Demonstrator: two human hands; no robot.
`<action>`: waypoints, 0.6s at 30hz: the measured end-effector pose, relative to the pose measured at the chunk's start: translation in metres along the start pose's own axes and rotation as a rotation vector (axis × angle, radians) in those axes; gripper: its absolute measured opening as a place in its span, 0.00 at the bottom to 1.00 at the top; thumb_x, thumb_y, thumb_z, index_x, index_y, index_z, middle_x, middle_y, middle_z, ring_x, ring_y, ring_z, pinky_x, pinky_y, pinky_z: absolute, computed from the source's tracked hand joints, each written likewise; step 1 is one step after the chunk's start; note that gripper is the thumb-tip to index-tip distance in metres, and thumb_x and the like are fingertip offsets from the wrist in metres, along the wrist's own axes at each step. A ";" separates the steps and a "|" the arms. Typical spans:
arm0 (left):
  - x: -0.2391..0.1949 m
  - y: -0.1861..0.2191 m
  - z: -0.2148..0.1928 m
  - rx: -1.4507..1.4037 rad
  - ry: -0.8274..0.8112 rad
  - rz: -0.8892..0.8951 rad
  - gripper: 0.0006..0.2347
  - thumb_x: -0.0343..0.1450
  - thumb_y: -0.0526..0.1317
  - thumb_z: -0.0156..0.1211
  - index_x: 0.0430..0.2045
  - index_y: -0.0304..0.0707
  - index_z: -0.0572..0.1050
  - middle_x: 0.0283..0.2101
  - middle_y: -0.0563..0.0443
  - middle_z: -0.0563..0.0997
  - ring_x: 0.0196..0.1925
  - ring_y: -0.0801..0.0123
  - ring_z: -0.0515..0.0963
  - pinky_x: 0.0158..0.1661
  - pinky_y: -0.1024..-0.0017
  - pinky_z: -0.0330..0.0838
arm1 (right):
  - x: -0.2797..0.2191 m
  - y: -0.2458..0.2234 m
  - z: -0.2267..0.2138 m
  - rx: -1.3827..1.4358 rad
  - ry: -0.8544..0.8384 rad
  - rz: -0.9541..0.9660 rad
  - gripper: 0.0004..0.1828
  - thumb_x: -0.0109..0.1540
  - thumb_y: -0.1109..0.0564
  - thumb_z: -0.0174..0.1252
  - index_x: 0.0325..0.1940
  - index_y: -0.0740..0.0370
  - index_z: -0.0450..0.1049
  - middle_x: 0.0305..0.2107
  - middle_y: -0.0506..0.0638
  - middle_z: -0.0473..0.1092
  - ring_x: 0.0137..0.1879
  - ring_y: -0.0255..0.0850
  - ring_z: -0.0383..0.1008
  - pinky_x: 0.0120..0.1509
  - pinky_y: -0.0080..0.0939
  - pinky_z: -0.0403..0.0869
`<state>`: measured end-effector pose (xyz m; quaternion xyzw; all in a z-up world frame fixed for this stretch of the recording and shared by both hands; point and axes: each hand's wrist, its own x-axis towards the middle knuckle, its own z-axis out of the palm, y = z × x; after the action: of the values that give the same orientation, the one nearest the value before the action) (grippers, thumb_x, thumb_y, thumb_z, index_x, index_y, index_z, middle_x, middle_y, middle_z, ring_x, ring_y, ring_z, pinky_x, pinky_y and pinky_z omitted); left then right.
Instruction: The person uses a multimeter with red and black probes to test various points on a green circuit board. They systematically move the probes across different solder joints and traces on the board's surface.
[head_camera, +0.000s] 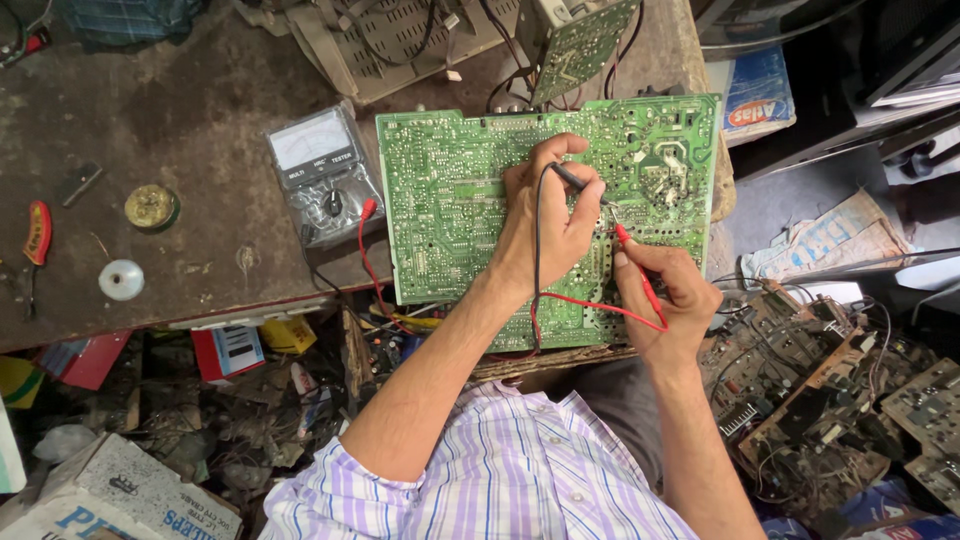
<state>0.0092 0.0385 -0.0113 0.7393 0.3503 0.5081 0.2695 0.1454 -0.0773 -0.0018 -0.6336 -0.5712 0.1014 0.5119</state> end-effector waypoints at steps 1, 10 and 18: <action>0.000 0.000 0.000 -0.003 -0.001 -0.003 0.09 0.73 0.34 0.61 0.44 0.36 0.69 0.50 0.48 0.80 0.53 0.56 0.81 0.60 0.54 0.60 | 0.000 0.000 0.000 0.003 -0.001 0.005 0.06 0.65 0.66 0.66 0.47 0.66 0.80 0.39 0.55 0.78 0.43 0.35 0.79 0.50 0.32 0.75; 0.000 0.001 -0.001 0.005 -0.006 -0.005 0.08 0.73 0.34 0.61 0.43 0.36 0.69 0.52 0.47 0.79 0.52 0.55 0.81 0.59 0.54 0.60 | 0.000 -0.002 -0.001 -0.022 -0.010 0.016 0.06 0.65 0.66 0.67 0.47 0.66 0.79 0.38 0.54 0.78 0.42 0.35 0.78 0.50 0.32 0.75; 0.001 0.002 -0.002 -0.017 -0.009 -0.008 0.08 0.74 0.34 0.60 0.43 0.35 0.69 0.52 0.47 0.78 0.50 0.55 0.81 0.60 0.54 0.60 | 0.000 0.001 -0.002 -0.027 -0.011 0.017 0.06 0.65 0.65 0.67 0.46 0.66 0.80 0.38 0.54 0.78 0.42 0.34 0.78 0.49 0.32 0.74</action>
<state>0.0080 0.0381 -0.0087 0.7378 0.3476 0.5067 0.2793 0.1471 -0.0780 -0.0017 -0.6446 -0.5701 0.1015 0.4992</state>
